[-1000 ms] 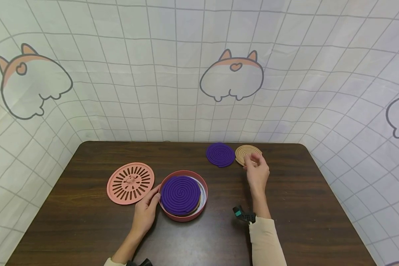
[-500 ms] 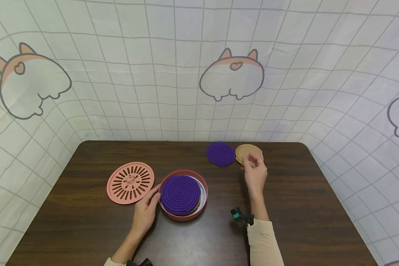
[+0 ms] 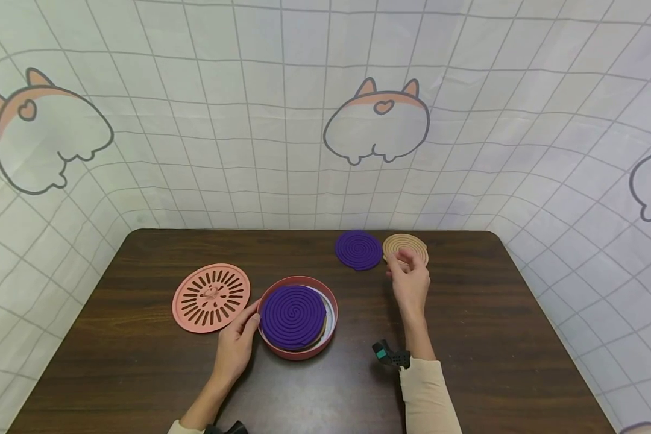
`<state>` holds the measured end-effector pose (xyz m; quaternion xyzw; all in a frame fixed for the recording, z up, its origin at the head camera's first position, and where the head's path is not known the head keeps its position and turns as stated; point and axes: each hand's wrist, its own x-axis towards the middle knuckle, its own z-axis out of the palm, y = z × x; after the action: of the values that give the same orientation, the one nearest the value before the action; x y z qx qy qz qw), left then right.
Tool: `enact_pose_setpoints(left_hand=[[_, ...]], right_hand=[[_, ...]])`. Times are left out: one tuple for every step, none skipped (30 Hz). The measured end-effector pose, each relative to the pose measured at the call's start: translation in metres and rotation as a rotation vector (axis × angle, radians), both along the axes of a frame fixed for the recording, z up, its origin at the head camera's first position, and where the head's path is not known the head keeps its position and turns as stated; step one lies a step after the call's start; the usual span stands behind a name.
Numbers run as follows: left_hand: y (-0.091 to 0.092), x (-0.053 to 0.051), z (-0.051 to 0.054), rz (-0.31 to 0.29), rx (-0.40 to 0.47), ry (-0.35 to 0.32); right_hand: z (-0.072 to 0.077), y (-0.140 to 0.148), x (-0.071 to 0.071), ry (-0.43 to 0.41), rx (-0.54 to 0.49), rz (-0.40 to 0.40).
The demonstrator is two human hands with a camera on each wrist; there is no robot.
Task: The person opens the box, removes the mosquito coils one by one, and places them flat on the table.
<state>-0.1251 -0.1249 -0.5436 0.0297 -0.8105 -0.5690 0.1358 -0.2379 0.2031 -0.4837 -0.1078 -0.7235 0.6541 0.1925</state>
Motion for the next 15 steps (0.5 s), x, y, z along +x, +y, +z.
enact_pose_setpoints(left_hand=[[0.0,0.0,0.0,0.0,0.0,-0.002],[0.0,0.0,0.0,-0.001,0.001,-0.004],[0.0,0.0,0.0,-0.001,0.001,-0.007],[0.0,0.0,0.0,-0.002,0.001,-0.009],[0.0,0.0,0.001,-0.003,0.002,-0.012],[0.0,0.001,0.001,-0.003,0.003,-0.015],[0.0,0.001,0.001,-0.004,0.003,-0.017],[0.0,0.0,0.001,-0.005,0.004,-0.018],[-0.001,0.0,0.001,-0.005,0.004,-0.018],[0.0,0.0,0.001,-0.005,0.004,-0.017],[0.0,0.0,0.001,-0.005,0.005,-0.017],[0.0,0.0,0.001,-0.005,0.005,-0.016],[-0.001,0.0,0.001,-0.005,0.005,-0.015],[0.0,0.0,0.001,-0.006,0.008,-0.016],[0.0,0.0,0.001,-0.006,0.008,-0.017]], right_hand=[[0.001,-0.001,0.0,-0.004,0.006,0.005],[0.001,-0.002,0.001,-0.004,0.009,0.009],[0.002,-0.003,0.002,-0.005,0.012,0.015],[0.003,-0.005,0.002,-0.008,0.013,0.024],[0.008,-0.007,0.005,-0.017,0.016,0.033],[0.008,-0.008,0.005,-0.017,0.019,0.037],[0.008,-0.009,0.006,-0.016,0.022,0.042],[0.008,-0.01,0.006,-0.014,0.026,0.045],[0.008,-0.011,0.006,-0.016,0.031,0.049],[0.008,-0.012,0.006,-0.016,0.035,0.053],[0.007,-0.012,0.005,-0.014,0.041,0.053],[0.002,-0.012,0.003,-0.004,0.045,0.053],[0.002,-0.012,0.004,-0.003,0.049,0.058],[0.003,-0.013,0.004,-0.001,0.051,0.062],[0.003,-0.013,0.004,0.0,0.051,0.065]])
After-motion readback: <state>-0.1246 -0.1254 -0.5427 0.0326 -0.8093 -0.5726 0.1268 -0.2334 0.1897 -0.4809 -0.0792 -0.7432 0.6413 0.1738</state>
